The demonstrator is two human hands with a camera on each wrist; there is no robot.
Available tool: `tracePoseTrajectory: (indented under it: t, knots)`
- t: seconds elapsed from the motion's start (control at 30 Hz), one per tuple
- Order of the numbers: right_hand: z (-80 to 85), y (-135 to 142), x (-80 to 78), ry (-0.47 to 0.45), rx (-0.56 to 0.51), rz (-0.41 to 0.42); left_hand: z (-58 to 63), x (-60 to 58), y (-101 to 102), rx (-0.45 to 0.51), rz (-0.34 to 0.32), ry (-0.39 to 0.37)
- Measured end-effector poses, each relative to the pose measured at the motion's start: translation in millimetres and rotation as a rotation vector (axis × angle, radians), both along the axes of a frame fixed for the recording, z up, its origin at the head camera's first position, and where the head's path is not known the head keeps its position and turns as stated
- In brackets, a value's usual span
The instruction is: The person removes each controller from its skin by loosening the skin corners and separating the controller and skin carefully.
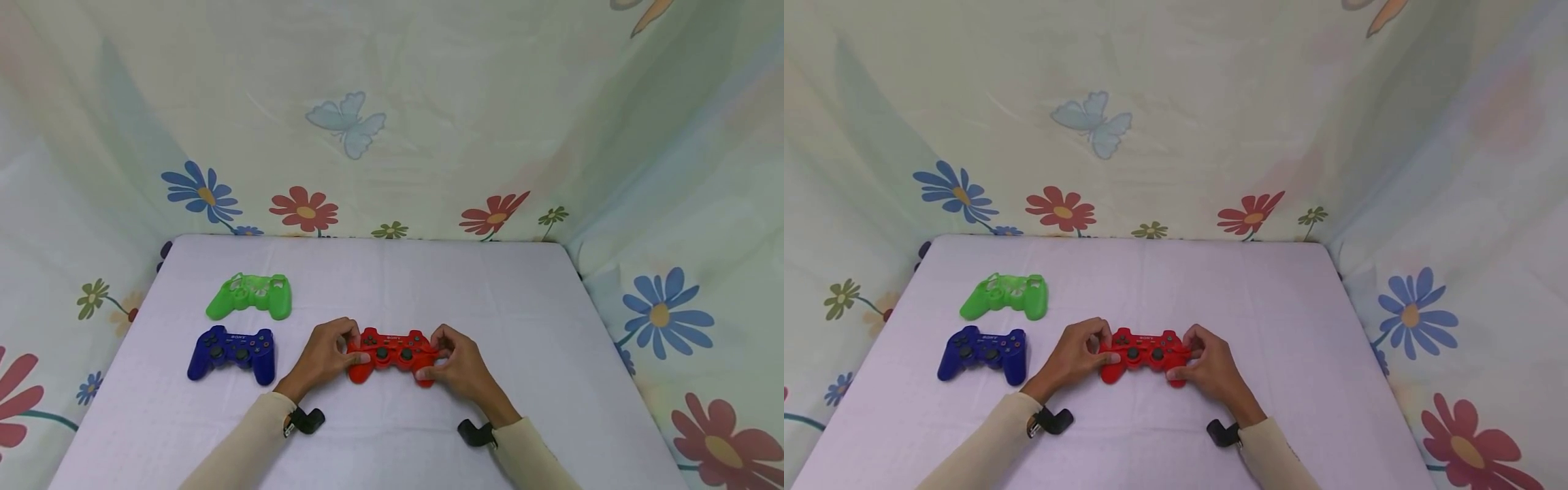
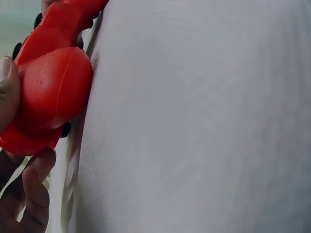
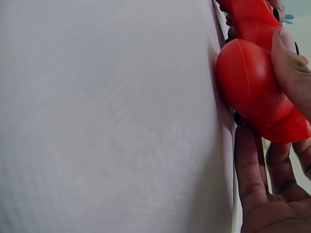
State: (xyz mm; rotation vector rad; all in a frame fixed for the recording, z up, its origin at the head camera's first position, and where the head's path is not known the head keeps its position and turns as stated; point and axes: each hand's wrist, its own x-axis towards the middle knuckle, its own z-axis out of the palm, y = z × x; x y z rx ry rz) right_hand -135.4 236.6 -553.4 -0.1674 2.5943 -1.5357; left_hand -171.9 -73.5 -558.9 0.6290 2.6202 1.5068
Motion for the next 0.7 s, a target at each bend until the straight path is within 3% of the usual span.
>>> tracePoseTrajectory:
  t: [0.27,0.5,0.6,0.7]
  knots:
    - [-2.3,1,1.3,0.077,-0.066,0.043,1.8,2.5,0,0.011,-0.039,0.023]
    - [8.1,-3,0.9,0.120,0.133,0.039,6.3,1.7,4,-0.118,-0.082,0.050]
    - [15.3,-7,-0.6,0.149,0.210,0.036,9.0,2.2,5,-0.126,-0.084,0.016]
    - [22.3,-12,-4.6,0.191,0.220,0.052,11.4,2.4,7,-0.113,-0.083,-0.012]
